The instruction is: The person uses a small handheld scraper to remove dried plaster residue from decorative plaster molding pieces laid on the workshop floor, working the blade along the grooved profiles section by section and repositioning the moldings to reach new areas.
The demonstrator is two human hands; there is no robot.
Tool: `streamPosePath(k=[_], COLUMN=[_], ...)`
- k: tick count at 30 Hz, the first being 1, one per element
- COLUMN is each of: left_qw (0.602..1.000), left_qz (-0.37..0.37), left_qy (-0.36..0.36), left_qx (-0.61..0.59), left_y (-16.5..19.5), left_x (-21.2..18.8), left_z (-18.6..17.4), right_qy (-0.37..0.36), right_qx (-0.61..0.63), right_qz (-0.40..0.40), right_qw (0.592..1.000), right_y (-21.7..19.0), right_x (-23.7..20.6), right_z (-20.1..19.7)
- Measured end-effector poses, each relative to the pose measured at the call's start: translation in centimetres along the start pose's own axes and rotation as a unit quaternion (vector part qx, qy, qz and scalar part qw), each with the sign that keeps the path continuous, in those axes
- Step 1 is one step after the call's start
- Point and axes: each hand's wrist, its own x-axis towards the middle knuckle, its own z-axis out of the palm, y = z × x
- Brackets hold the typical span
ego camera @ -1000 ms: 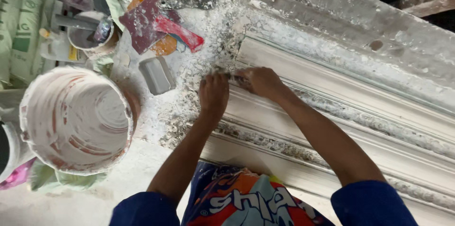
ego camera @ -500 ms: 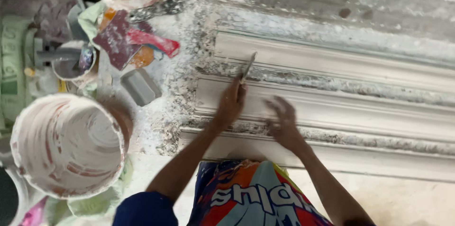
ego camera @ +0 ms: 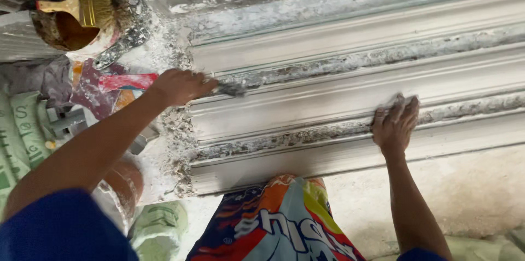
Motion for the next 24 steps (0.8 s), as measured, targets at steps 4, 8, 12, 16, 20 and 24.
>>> streamPosePath(k=[4,8,12,16,20,24], left_qw=[1.0,0.997,0.998,0.996,0.995,0.991], left_qz=[0.019,0.033,0.064,0.044,0.082,0.093], left_qy=[-0.021,-0.06,-0.002,-0.074,0.055,0.092], left_qx=[-0.004,0.044,0.025,0.0,-0.019,0.018], left_y=[3.1,4.9,3.0,3.5,9.3,13.1], left_x=[8.7,12.9,8.5,9.3,21.3,28.1], left_z=[-1.8,-3.0,-2.6,-2.1,-3.7,-5.9], right_qy=[0.007,0.018,0.023,0.003,-0.011,-0.031], right_qx=[-0.018,-0.012,-0.013,-0.022,-0.031,-0.034], right_qz=[-0.018,-0.014,-0.009,-0.014,0.0,0.021], right_qw=[1.0,1.0,1.0,1.0,0.999,0.999], right_y=[-0.2,-0.3,0.0,0.5,0.5,0.4], right_x=[-0.1,-0.2,-0.2,0.0,0.0,0.2], right_z=[-0.9,-1.2,-0.8,-0.5,-0.7,-1.2])
